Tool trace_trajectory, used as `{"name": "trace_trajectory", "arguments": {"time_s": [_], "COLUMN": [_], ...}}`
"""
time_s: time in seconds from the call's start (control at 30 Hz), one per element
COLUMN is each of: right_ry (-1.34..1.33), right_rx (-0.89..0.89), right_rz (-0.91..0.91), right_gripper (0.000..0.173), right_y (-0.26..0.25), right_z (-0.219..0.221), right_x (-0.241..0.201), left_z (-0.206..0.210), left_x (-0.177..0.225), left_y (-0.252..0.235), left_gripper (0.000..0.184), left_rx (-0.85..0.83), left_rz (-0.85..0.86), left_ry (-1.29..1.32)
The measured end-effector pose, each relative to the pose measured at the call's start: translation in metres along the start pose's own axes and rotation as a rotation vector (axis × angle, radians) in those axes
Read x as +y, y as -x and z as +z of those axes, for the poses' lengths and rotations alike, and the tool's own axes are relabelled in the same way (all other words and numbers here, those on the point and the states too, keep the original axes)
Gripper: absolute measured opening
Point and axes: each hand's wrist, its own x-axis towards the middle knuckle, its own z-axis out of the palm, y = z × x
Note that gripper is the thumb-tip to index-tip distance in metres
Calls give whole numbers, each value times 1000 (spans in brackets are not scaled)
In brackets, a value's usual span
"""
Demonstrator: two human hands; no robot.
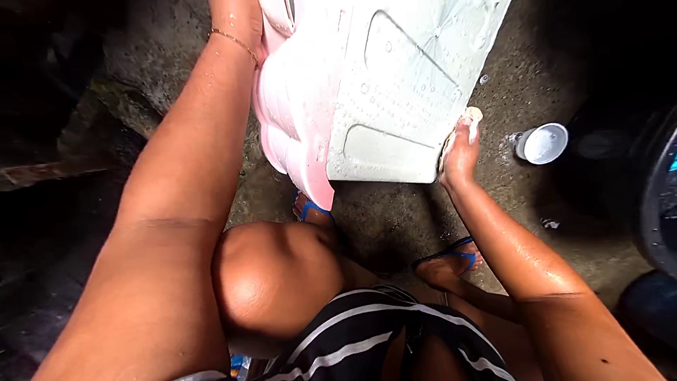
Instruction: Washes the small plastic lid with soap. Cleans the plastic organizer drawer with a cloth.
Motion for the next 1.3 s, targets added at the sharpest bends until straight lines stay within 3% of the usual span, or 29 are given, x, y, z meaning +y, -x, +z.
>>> {"name": "trace_trajectory", "arguments": {"time_s": [0.07, 0.17, 0.23, 0.33, 0.4, 0.5, 0.6, 0.67, 0.8, 0.9, 1.0, 1.07, 1.13, 1.2, 1.3], "right_ry": [-7, 152, 252, 179, 83, 178, 343, 480, 342, 58, 128, 359, 493, 594, 811], "right_rx": [15, 14, 3, -118, -252, -381, -283, -122, -24, -50, 65, 145, 180, 171, -5], "right_rz": [-15, -219, -359, -611, -817, -1131, -1300, -1257, -966, -845, -768, -700, -664, -710, -803], "right_gripper": [52, 55, 61, 60, 57, 55, 41, 37, 33, 22, 28, 48, 56, 49, 41], "right_y": [-37, -97, -115, -84, -35, 28, 15, -14, -48, -63, -72, -77, -76, -64, -43], "right_z": [10, 27, 46, 77, 83, 70, 47, 20, -20, -18, -8, -4, -5, -15, -43], "right_x": [-17, -46, -81, -138, -162, -173, -187, -212, -256, -246, -234, -236, -240, -244, -234], "left_z": [2, 5, 9, 10, 4, 5, 11, 12, 18, 33, 45, 48, 46, 46, 56], "left_x": [14, 13, 21, 37, 44, 48, 68, 96, 132, 132, 128, 128, 130, 132, 113], "left_y": [14, 3, 9, 20, 27, 37, 49, 65, 93, 104, 112, 117, 124, 124, 113], "left_gripper": [13, 37, 41, 45, 48, 46, 35, 24, 69, 81, 87, 87, 84, 77, 58], "left_rx": [-8, -53, -80, -209, -411, -684, -670, -681, -785, -795, -787, -791, -768, -760, -710], "left_rz": [77, 179, 209, 105, 13, -27, -45, -3, 199, 282, 274, 235, 155, 85, 2], "left_ry": [-21, 49, 19, 75, 215, 418, 482, 499, 395, 375, 364, 393, 448, 510, 542]}}
